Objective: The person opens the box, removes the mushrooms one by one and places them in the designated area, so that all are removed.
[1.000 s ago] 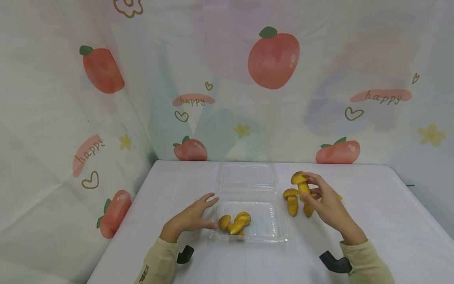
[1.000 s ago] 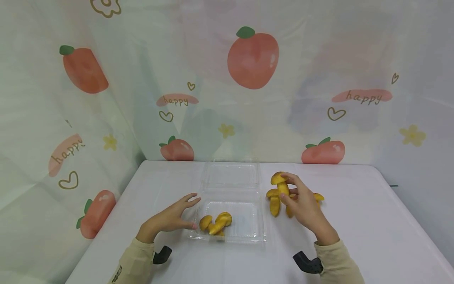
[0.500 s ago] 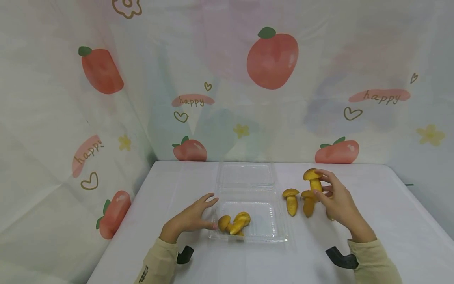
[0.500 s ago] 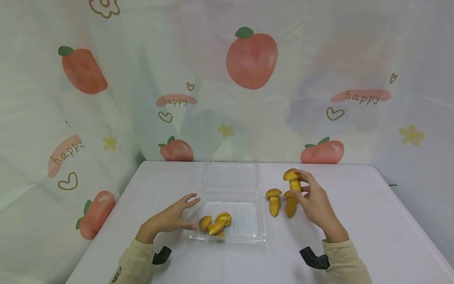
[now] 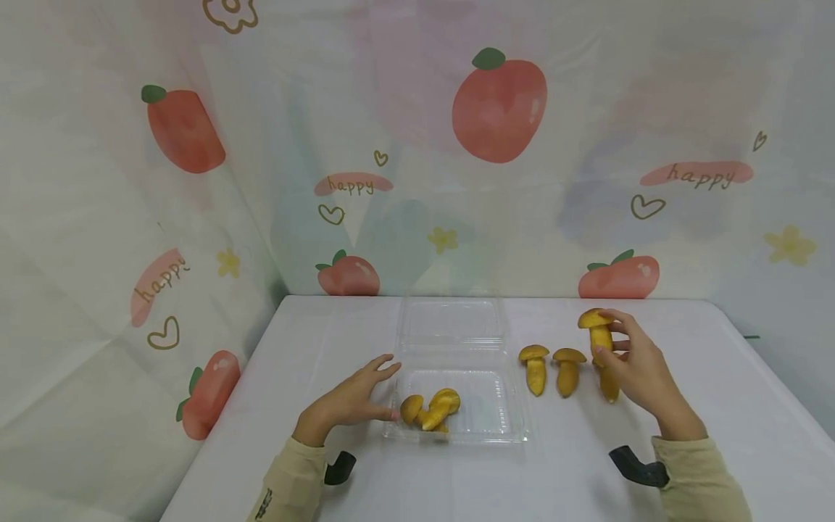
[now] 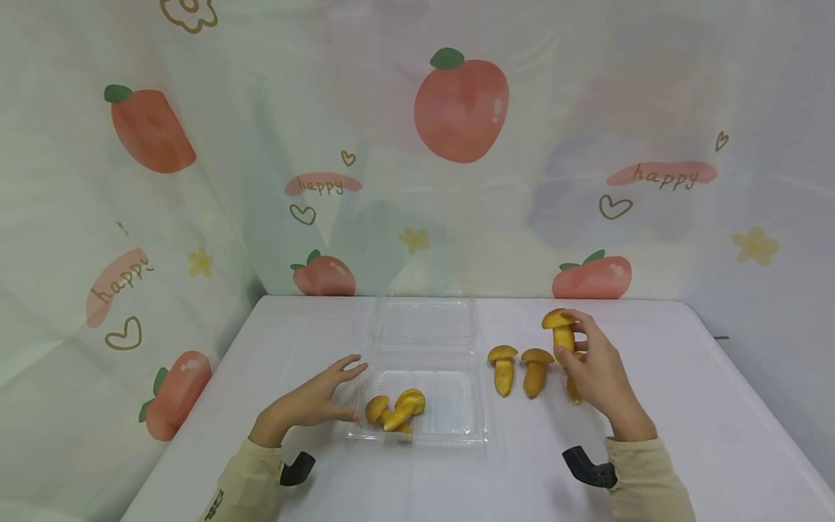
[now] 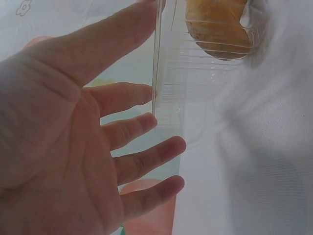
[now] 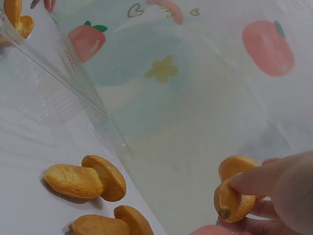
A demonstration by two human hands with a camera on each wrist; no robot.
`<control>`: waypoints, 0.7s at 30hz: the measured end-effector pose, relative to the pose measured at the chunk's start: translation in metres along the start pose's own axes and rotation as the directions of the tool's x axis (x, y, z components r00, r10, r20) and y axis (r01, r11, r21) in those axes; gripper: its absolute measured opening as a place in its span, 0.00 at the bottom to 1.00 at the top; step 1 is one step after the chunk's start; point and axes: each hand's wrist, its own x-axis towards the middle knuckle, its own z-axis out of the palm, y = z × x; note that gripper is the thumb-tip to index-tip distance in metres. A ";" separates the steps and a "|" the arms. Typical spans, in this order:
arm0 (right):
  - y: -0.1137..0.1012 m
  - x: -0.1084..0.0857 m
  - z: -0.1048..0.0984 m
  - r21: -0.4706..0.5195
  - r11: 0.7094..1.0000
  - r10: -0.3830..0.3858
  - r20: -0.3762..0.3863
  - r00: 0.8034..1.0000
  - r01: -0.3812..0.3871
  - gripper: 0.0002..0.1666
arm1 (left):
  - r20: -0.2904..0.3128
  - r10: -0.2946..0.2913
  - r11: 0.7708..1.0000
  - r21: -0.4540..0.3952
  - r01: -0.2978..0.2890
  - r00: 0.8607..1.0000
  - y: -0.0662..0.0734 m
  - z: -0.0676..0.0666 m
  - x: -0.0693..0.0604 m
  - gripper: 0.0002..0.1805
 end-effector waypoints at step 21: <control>0.040 0.001 -0.015 -0.039 0.998 0.045 0.051 0.998 -0.043 0.40 | -0.004 0.009 1.000 -0.009 -0.009 1.000 -0.003 0.002 0.003 0.49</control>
